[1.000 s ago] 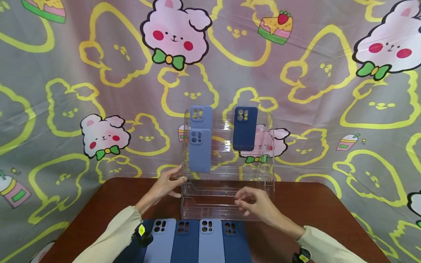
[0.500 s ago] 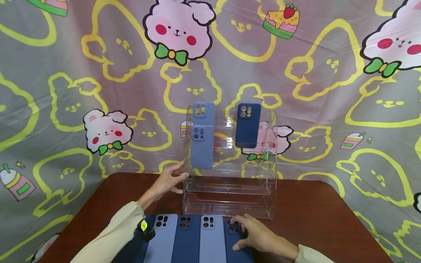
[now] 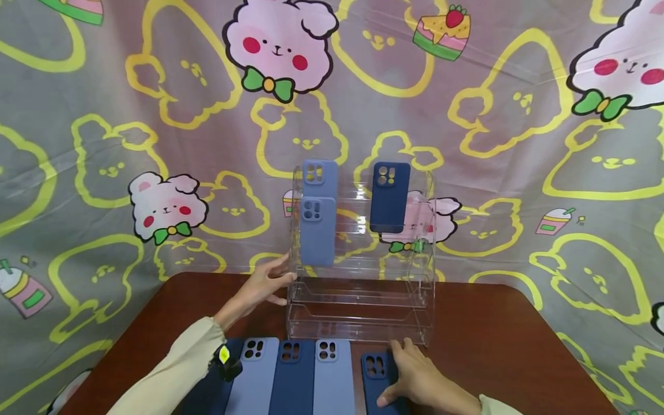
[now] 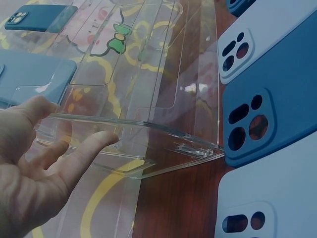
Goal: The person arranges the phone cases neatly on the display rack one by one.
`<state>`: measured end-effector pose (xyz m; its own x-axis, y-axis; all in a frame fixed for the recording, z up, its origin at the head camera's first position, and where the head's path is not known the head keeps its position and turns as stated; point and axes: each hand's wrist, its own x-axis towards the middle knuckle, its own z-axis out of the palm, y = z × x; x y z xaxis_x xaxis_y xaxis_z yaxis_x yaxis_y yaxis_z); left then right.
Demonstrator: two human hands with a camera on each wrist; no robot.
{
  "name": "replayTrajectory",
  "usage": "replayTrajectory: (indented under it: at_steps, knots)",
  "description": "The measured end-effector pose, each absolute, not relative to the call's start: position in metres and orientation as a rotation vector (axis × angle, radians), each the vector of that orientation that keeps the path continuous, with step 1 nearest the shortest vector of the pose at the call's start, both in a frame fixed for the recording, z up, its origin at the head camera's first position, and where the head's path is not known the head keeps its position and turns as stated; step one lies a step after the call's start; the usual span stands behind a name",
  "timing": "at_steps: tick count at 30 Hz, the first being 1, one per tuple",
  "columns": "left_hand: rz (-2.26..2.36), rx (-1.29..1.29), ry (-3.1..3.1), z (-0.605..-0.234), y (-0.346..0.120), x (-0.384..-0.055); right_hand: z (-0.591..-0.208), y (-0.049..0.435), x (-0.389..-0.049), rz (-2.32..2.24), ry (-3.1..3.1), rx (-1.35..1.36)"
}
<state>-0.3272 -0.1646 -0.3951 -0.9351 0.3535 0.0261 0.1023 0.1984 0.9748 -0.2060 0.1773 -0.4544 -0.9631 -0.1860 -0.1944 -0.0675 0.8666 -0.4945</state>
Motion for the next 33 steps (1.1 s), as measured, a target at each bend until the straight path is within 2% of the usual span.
replayTrajectory:
  at_steps: [9,21,28,33]
  knots:
    - [1.79,0.424,2.282,-0.395,-0.164,-0.326,-0.461,0.185,-0.203,-0.871,2.765,-0.142]
    - [1.801,0.483,2.263,-0.395,-0.166,-0.328,-0.464,0.208,-0.198,-1.361,2.603,-0.284]
    - [1.807,0.444,2.266,-0.399,-0.164,-0.325,-0.466,0.219,-0.197,-1.399,2.556,-0.172]
    - [1.796,0.439,2.294,-0.397,-0.162,-0.327,-0.465,0.222,-0.199,-1.471,2.512,-0.2]
